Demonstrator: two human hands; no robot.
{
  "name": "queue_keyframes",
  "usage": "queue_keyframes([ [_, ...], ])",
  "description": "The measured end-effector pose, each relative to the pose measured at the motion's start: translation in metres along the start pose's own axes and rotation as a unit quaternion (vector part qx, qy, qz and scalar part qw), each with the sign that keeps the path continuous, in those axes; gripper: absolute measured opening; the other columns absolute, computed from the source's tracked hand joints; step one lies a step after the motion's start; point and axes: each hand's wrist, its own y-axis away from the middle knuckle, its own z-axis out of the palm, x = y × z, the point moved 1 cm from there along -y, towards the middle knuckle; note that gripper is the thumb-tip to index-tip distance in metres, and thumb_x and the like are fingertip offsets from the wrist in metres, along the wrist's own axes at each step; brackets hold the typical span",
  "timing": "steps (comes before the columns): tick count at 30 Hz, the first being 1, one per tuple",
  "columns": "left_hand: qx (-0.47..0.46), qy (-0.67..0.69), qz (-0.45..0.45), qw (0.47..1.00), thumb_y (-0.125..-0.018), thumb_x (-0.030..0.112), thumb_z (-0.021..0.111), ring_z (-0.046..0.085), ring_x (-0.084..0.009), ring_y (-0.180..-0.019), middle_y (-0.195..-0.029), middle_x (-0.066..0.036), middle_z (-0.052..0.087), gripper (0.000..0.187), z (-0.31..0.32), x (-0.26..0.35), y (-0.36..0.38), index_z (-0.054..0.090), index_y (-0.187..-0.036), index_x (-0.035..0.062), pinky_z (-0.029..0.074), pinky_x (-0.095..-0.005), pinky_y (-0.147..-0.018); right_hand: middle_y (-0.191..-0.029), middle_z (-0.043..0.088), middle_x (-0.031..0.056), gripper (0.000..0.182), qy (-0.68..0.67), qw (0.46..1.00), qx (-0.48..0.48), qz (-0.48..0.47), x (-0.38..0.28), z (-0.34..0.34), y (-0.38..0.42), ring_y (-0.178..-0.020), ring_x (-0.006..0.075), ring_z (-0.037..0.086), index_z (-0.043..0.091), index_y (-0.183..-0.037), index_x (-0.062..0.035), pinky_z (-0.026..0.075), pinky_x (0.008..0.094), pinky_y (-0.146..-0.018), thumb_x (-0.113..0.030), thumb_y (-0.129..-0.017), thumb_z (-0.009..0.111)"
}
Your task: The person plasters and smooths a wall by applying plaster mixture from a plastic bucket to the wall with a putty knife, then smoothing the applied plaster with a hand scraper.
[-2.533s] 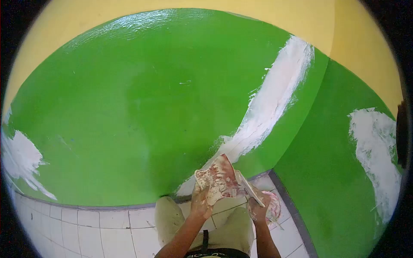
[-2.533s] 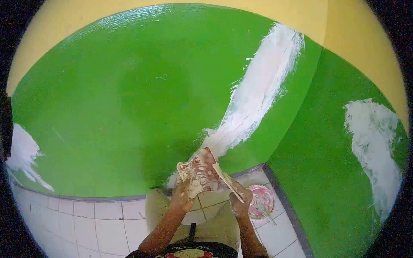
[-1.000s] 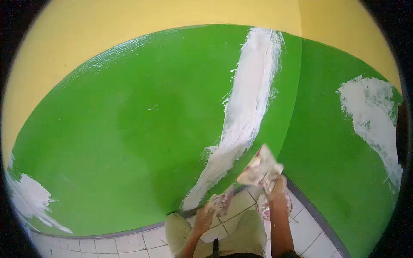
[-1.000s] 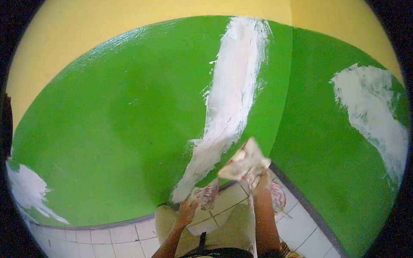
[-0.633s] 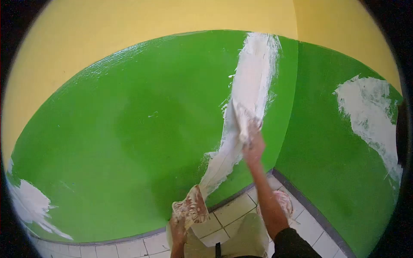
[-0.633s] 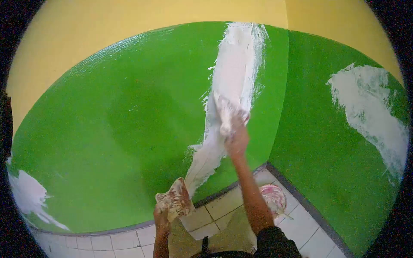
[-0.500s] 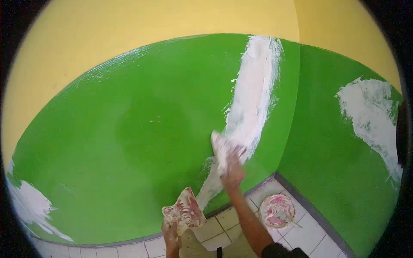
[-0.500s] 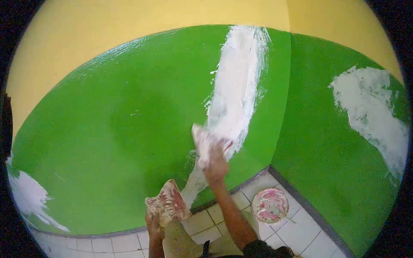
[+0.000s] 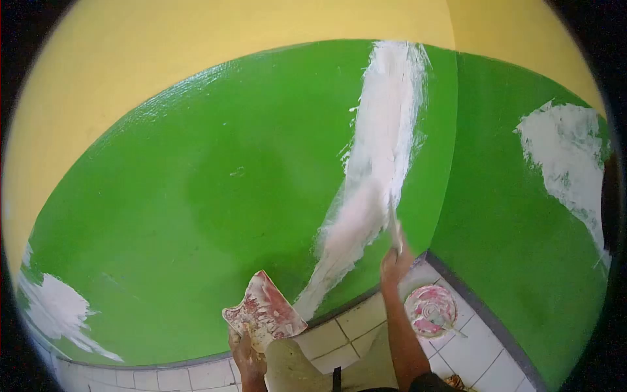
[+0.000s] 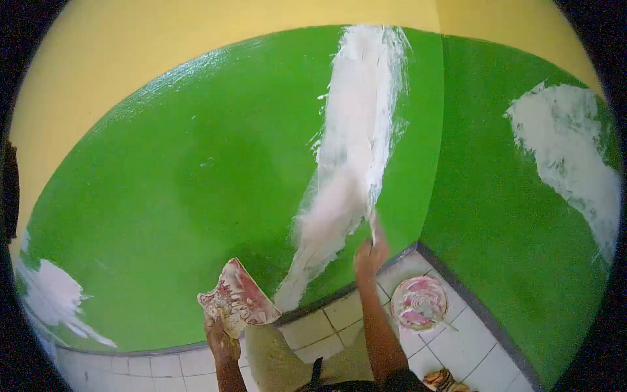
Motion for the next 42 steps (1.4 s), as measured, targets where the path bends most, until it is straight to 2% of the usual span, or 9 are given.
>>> queue_keyframes([
  [3,-0.068,0.007,-0.015,0.998,-0.094,0.016,0.047,0.053,-0.0253,-0.114,-0.129,-0.016,0.048,0.046,-0.001,0.004,-0.001,0.033,-0.135,-0.0007,0.044,-0.0394,-0.097,-0.105,0.064,0.0195,0.038,0.006,0.995,-0.1,0.027,-0.038,0.031,-0.038,-0.088,0.0271,0.063,0.056,-0.12,0.0039,0.049,0.0353,-0.077,-0.004,-0.084,0.048],
  [5,-0.03,0.038,-0.021,0.999,-0.094,0.017,0.046,0.053,-0.027,-0.114,-0.129,-0.017,0.048,0.047,0.0,0.005,0.001,0.032,-0.135,-0.0006,0.044,-0.0397,-0.098,-0.12,0.057,0.0222,0.04,0.086,0.962,-0.016,-0.258,-0.038,0.061,-0.001,-0.111,0.033,0.056,0.054,-0.124,0.0017,0.046,0.0395,-0.091,-0.011,-0.087,0.047],
  [7,-0.034,0.041,-0.02,0.998,-0.094,0.017,0.046,0.052,-0.0275,-0.114,-0.128,-0.017,0.048,0.047,0.001,0.007,-0.002,0.032,-0.135,-0.0002,0.045,-0.0401,-0.098,-0.128,0.053,0.0212,0.042,0.03,0.985,-0.078,-0.15,-0.042,0.066,0.066,-0.12,0.0362,0.049,0.052,-0.126,-0.0002,0.04,0.0445,-0.099,-0.016,-0.088,0.049],
  [14,-0.095,0.122,-0.059,0.986,-0.095,0.011,0.045,0.056,-0.0235,-0.108,-0.122,-0.014,0.052,0.039,0.031,0.003,-0.016,0.037,-0.131,-0.0005,0.049,-0.0378,-0.091,-0.124,0.054,0.0219,0.036,0.076,0.916,-0.318,-0.233,0.03,0.006,0.196,-0.112,0.0373,0.054,0.058,-0.115,0.0008,0.047,0.0426,-0.09,-0.014,-0.082,0.055],
  [16,-0.1,0.137,-0.073,0.983,-0.095,0.011,0.046,0.056,-0.0238,-0.108,-0.122,-0.014,0.052,0.039,0.041,0.0,-0.022,0.037,-0.131,0.0,0.049,-0.0382,-0.091,-0.121,0.054,0.0227,0.035,-0.081,0.933,-0.349,-0.043,0.073,-0.008,0.187,-0.11,0.0385,0.053,0.059,-0.111,0.0011,0.043,0.0439,-0.094,-0.012,-0.079,0.06],
  [20,-0.089,0.175,-0.102,0.975,-0.094,0.01,0.046,0.056,-0.0247,-0.109,-0.123,-0.014,0.052,0.041,0.054,0.001,-0.025,0.036,-0.133,0.0027,0.049,-0.039,-0.092,-0.113,0.049,0.0235,0.043,0.182,0.975,-0.098,0.075,0.033,-0.019,0.052,-0.107,0.0382,0.044,0.048,-0.121,0.0026,0.031,0.0477,-0.094,-0.021,-0.087,0.056],
  [29,-0.107,0.163,-0.09,0.977,-0.094,0.013,0.045,0.055,-0.0257,-0.113,-0.126,-0.015,0.05,0.043,0.04,-0.011,-0.021,0.036,-0.133,-0.0008,0.048,-0.04,-0.095,-0.085,0.068,0.0127,0.047,0.095,0.941,0.019,-0.323,-0.147,0.043,-0.206,-0.058,0.0217,0.058,0.061,-0.116,-0.0014,0.047,0.0319,-0.054,0.006,-0.072,0.046],
  [35,-0.086,0.157,-0.101,0.979,-0.093,0.014,0.047,0.055,-0.0254,-0.112,-0.126,-0.015,0.051,0.044,0.041,-0.008,-0.024,0.036,-0.133,-0.001,0.048,-0.0401,-0.095,-0.113,0.064,0.0149,0.035,0.071,0.942,-0.032,-0.325,-0.088,0.072,-0.063,-0.104,0.03,0.062,0.063,-0.114,-0.003,0.049,0.0372,-0.089,-0.019,-0.083,0.061],
  [42,-0.087,0.176,-0.113,0.974,-0.092,0.012,0.049,0.058,-0.0243,-0.107,-0.124,-0.014,0.052,0.043,0.052,0.001,-0.019,0.038,-0.132,-0.0007,0.05,-0.0382,-0.091,-0.108,0.065,0.0165,0.033,0.118,0.914,-0.201,-0.333,0.004,0.009,0.116,-0.099,0.032,0.063,0.066,-0.108,-0.0071,0.048,0.0417,-0.089,-0.018,-0.077,0.063],
])
